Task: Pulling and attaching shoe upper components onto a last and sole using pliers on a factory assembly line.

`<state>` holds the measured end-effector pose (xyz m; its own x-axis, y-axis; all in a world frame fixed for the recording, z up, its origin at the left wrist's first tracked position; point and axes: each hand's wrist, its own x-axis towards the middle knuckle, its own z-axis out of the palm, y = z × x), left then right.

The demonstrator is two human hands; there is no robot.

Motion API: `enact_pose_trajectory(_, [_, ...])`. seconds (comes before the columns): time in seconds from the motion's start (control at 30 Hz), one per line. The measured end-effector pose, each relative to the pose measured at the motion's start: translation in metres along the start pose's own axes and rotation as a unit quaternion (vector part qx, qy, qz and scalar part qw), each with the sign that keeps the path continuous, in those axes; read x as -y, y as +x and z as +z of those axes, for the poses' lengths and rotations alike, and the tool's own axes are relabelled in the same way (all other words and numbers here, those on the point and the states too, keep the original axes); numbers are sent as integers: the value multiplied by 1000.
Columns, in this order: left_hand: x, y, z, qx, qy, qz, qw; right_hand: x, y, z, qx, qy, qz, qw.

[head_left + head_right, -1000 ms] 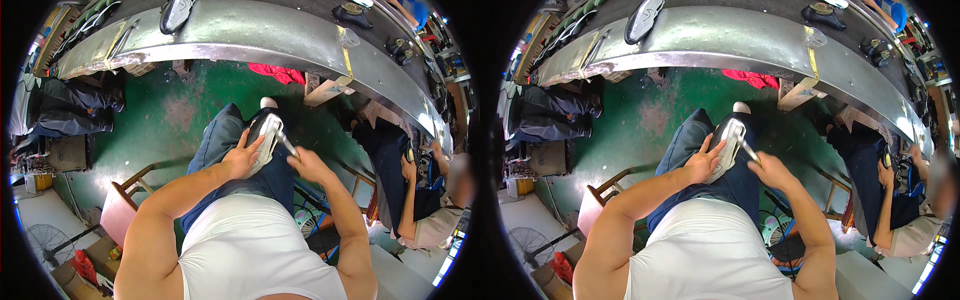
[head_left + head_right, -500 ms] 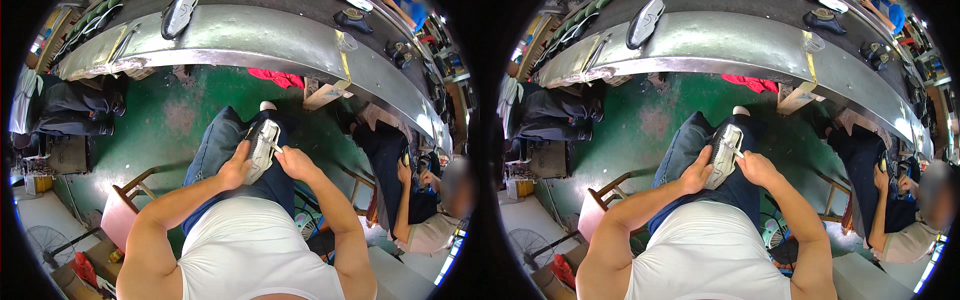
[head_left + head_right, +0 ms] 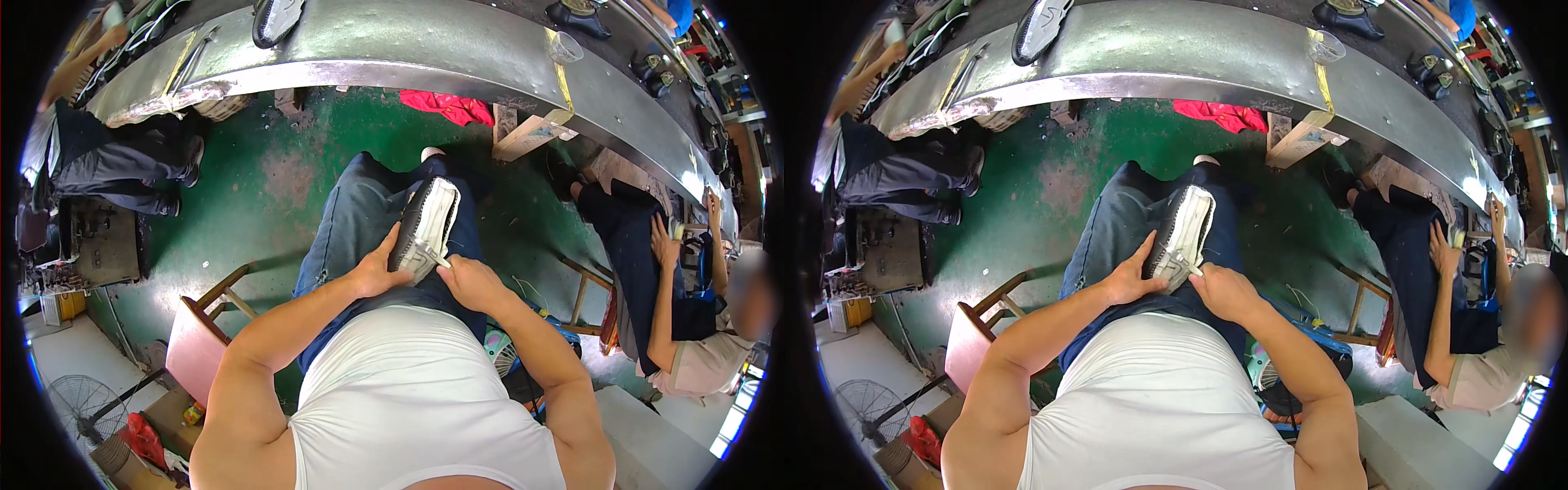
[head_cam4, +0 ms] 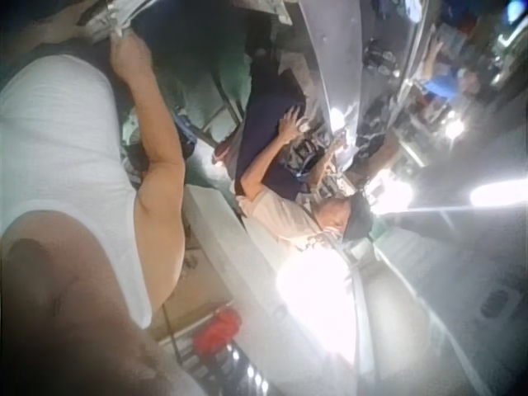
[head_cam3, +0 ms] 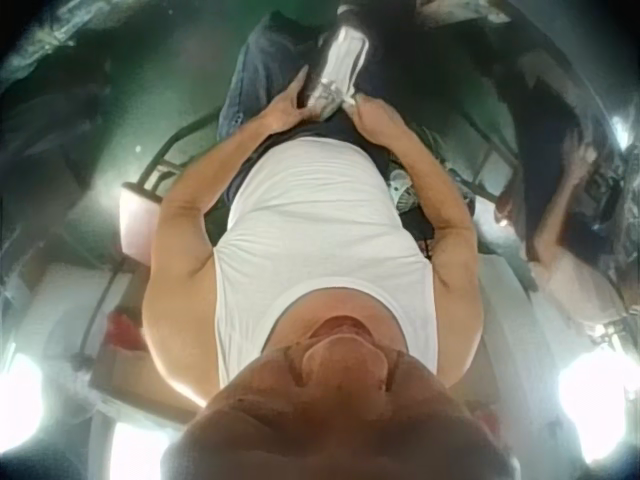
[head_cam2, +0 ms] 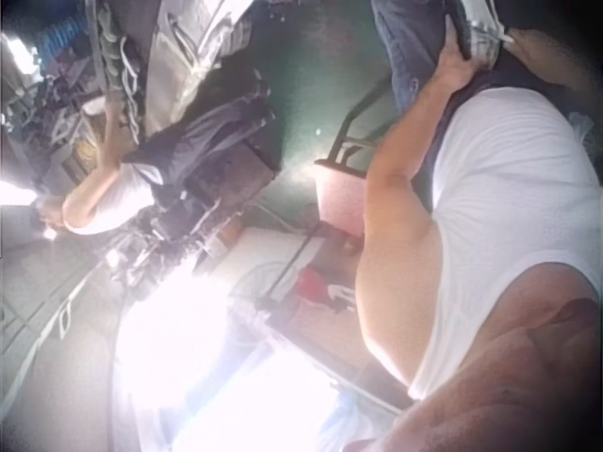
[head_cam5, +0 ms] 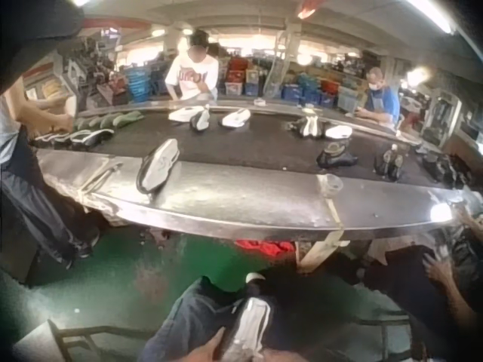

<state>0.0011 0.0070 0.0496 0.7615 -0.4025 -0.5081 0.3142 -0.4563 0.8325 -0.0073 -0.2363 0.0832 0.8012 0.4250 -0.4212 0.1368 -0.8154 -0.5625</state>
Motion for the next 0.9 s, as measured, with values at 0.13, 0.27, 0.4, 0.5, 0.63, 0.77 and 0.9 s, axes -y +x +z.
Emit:
enact_pose_trajectory(0.13, [13,5,-13,-3,-59,80,995,-1,-5,-17,18,91,-5,996])
enact_pose_trajectory(0.27, [1,-8,-66,1,-33,72,997,-5,-13,-12,-3,167,-10,986])
enact_pose_trajectory(0.4, [19,-3,-87,23,-14,27,999,22,6,-5,-8,287,16,958])
enact_pose_trajectory(0.5, [21,-2,-88,34,-31,31,998,46,25,10,-134,320,-112,931])
enact_pose_trajectory(0.63, [25,-5,-90,21,-36,19,999,42,49,27,28,57,-65,996])
enact_pose_trajectory(0.77, [7,-16,-96,30,54,24,998,30,31,6,50,159,-17,986])
enact_pose_trajectory(0.9, [-47,-32,-86,-62,170,7,984,-2,3,2,-52,342,21,938])
